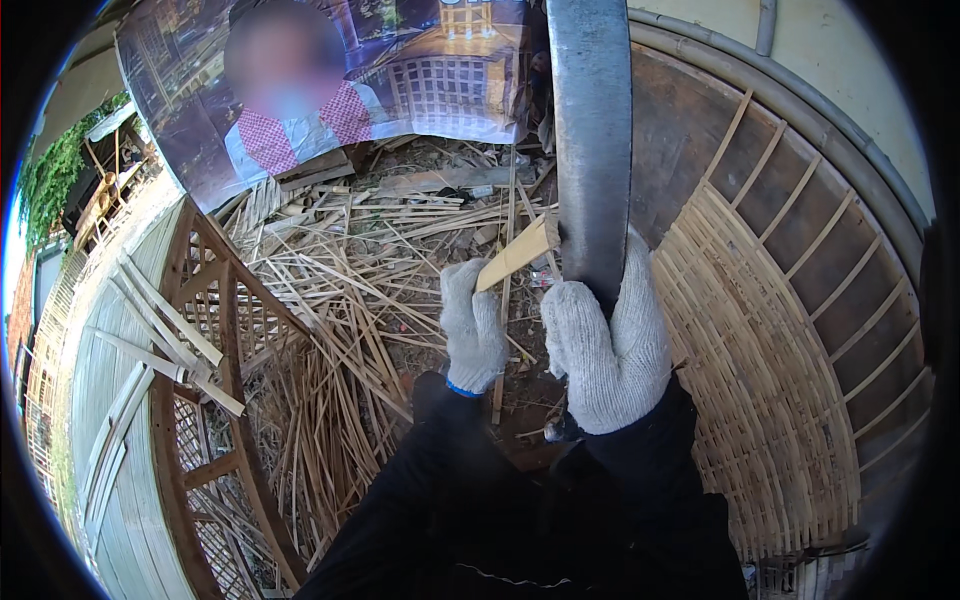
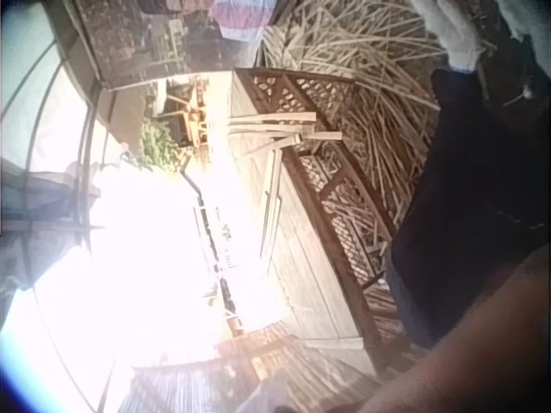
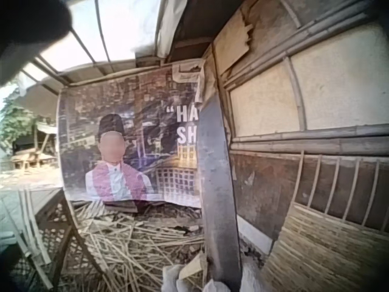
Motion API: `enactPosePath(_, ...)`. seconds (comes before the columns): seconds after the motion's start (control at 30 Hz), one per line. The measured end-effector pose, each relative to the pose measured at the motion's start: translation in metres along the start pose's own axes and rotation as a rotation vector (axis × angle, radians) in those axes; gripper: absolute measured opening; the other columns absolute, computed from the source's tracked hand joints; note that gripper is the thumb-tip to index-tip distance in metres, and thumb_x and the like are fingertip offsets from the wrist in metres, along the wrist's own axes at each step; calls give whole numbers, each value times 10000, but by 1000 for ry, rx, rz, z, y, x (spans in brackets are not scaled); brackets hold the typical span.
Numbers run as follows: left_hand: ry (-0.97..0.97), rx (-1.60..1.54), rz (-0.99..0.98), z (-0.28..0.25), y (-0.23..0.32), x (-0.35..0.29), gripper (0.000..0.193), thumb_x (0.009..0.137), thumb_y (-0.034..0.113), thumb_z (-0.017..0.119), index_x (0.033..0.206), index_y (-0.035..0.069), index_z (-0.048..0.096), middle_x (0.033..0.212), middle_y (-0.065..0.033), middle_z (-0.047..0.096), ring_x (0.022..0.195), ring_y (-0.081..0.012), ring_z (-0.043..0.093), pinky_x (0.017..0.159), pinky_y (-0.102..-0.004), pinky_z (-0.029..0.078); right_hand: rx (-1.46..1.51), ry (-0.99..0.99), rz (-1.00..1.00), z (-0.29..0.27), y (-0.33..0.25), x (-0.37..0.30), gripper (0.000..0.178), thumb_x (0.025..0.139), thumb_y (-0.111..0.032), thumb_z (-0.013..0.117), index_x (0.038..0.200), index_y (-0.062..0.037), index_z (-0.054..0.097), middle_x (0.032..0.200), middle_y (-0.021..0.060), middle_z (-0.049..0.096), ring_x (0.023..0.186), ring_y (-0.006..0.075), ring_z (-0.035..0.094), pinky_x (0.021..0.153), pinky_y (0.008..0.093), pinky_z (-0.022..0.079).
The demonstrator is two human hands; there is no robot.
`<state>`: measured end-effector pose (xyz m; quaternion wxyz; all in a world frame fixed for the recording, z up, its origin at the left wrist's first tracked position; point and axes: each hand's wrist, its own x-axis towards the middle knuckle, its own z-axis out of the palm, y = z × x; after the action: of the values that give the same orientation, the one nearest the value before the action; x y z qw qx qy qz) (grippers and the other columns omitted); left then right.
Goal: Shaving and refining bamboo strips using a large machete to prepare them for weaving.
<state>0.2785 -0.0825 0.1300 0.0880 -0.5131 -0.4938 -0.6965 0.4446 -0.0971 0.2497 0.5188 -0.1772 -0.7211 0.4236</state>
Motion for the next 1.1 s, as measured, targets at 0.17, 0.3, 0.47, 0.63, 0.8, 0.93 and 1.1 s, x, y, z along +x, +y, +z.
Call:
enactPosePath(0.17, -7, -1, -46, 2, -3, -5, 165, 924, 34, 553, 1076, -28, 555, 1056, -185, 544, 977, -301, 541, 896, -409, 442, 95, 54, 90, -10, 5, 8, 493, 1021, -121, 510, 1457, -13, 307, 841, 29, 565, 577, 54, 489, 514, 218, 441)
enactPosePath(0.3, -81, -43, -259, -4, -19, -20, 130, 936, 29, 552, 1057, -18, 558, 1045, -157, 551, 946, -264, 551, 870, -369, 450, 63, 32, 147, -8, 17, 8, 446, 1015, -103, 511, 1424, -9, 359, 842, 30, 562, 589, 56, 494, 515, 215, 439)
enactPosePath(0.47, -137, -66, -251, -6, -19, -31, 170, 956, 28, 536, 1118, -7, 572, 1022, -127, 574, 873, -219, 572, 816, -341, 474, -154, 40, 63, -4, 23, 9, 384, 1006, -96, 534, 1357, 29, 437, 868, 56, 591, 617, 108, 549, 570, 251, 487)
enactPosePath(0.63, -75, -77, -239, -10, -20, -33, 168, 992, 53, 528, 1146, 7, 575, 958, -77, 599, 800, -135, 560, 734, -292, 475, -294, 27, -186, 1, 20, 12, 502, 984, -117, 572, 1349, 177, 393, 884, 203, 676, 795, 245, 704, 716, 356, 554)
enactPosePath(0.8, -97, -92, -272, -12, -21, -34, 178, 990, 49, 535, 1157, 5, 576, 961, -79, 596, 780, -133, 549, 724, -291, 470, -284, 5, -178, 2, 13, 13, 526, 989, -138, 575, 1372, 166, 383, 936, 243, 680, 811, 298, 713, 735, 383, 563)
enactPosePath(0.93, -117, -55, -230, -19, -35, -30, 192, 990, 38, 525, 1174, 4, 568, 951, -64, 590, 782, -127, 539, 730, -288, 469, -381, -28, -174, 3, 6, 19, 509, 990, -135, 563, 1366, 159, 387, 959, 266, 676, 832, 356, 713, 749, 402, 565)
enactPosePath(1.1, -31, -410, -540, -18, -32, 3, 188, 994, 30, 505, 1174, 7, 555, 956, -46, 558, 839, -107, 514, 766, -278, 455, -448, -98, -304, 3, -18, 43, 482, 967, -102, 562, 1361, 122, 399, 981, 317, 657, 856, 432, 695, 757, 448, 559)
